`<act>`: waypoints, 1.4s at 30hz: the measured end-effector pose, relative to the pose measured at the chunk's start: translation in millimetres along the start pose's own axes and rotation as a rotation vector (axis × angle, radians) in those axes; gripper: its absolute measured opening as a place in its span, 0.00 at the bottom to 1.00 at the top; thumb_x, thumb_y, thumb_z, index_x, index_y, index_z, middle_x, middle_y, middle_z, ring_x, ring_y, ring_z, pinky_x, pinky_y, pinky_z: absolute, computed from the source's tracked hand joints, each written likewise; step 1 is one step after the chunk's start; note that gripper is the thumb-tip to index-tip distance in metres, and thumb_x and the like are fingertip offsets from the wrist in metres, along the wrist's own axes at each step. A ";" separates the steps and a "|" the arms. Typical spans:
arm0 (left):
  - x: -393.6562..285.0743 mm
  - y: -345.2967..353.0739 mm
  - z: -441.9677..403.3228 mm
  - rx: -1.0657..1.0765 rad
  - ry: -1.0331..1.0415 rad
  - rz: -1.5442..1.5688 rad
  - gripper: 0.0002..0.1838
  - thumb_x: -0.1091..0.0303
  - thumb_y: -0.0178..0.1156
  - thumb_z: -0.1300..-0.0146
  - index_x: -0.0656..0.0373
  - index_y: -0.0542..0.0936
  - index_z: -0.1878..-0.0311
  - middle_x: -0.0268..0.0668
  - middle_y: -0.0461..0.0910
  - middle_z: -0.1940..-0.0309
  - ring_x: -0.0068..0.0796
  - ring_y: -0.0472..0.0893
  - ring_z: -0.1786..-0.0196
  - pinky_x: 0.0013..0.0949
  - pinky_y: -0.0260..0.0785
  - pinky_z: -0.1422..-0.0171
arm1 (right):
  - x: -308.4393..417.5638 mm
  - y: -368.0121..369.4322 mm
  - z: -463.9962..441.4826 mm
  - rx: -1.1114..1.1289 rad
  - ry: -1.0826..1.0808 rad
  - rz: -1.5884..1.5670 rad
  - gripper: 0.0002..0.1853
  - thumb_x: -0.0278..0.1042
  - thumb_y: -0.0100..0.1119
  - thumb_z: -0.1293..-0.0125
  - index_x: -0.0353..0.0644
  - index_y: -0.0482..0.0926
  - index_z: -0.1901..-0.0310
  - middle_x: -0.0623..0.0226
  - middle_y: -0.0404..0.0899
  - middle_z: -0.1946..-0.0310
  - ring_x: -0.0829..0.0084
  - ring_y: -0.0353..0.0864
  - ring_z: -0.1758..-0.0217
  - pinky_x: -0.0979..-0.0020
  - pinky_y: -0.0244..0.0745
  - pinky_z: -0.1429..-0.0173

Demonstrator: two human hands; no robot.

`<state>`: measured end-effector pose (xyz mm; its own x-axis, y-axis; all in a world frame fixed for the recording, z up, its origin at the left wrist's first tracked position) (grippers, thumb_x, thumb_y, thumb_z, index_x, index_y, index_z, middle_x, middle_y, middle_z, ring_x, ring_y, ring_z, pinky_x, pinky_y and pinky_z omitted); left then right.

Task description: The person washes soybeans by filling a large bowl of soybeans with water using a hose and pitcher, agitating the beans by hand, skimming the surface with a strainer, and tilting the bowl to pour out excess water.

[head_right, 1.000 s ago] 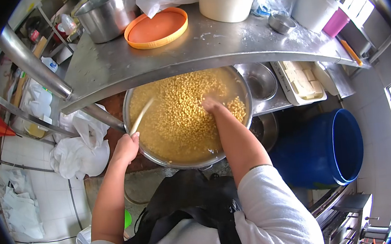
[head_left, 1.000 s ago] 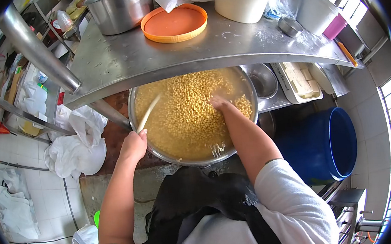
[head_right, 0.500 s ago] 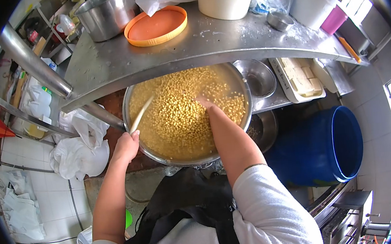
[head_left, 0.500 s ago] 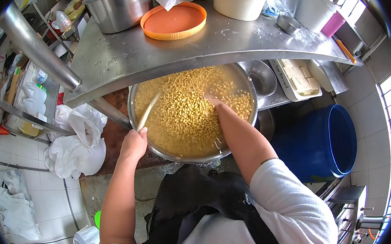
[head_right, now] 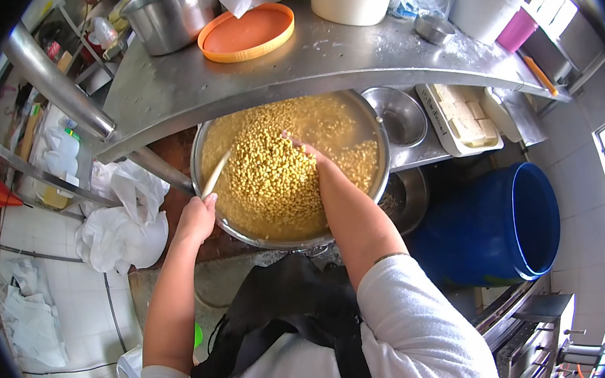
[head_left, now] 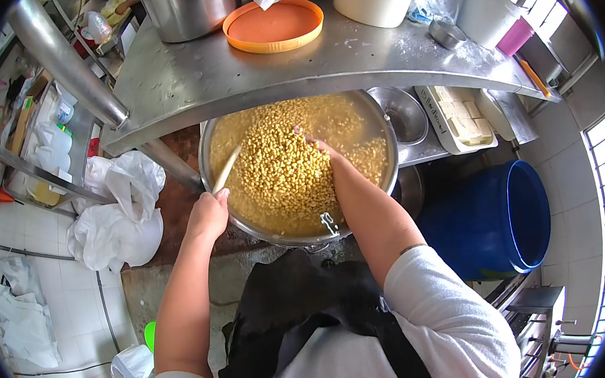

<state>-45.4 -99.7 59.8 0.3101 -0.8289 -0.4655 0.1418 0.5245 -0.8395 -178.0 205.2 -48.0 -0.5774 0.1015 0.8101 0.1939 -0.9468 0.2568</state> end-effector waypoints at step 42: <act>-0.2 0.2 1.3 0.011 -0.069 0.034 0.33 0.44 0.52 0.18 0.74 0.82 0.48 0.68 0.85 0.52 0.66 0.85 0.42 0.57 0.76 0.36 | 23.8 139.4 148.3 -0.043 -0.819 1.527 0.12 0.38 0.62 0.30 0.45 0.85 0.50 0.54 0.86 0.52 0.51 0.86 0.44 0.52 0.82 0.38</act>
<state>-44.2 -99.2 60.1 0.3790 -0.7957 -0.4725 0.1408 0.5542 -0.8204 -47.1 120.9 85.3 0.6143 -0.7175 0.3284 0.1099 -0.3344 -0.9360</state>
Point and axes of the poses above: each hand's wrist, its own z-axis away from the middle knuckle, its own y-axis out of the palm, x = y × z, the point moved 7 cm from there along -z, towards the middle knuckle
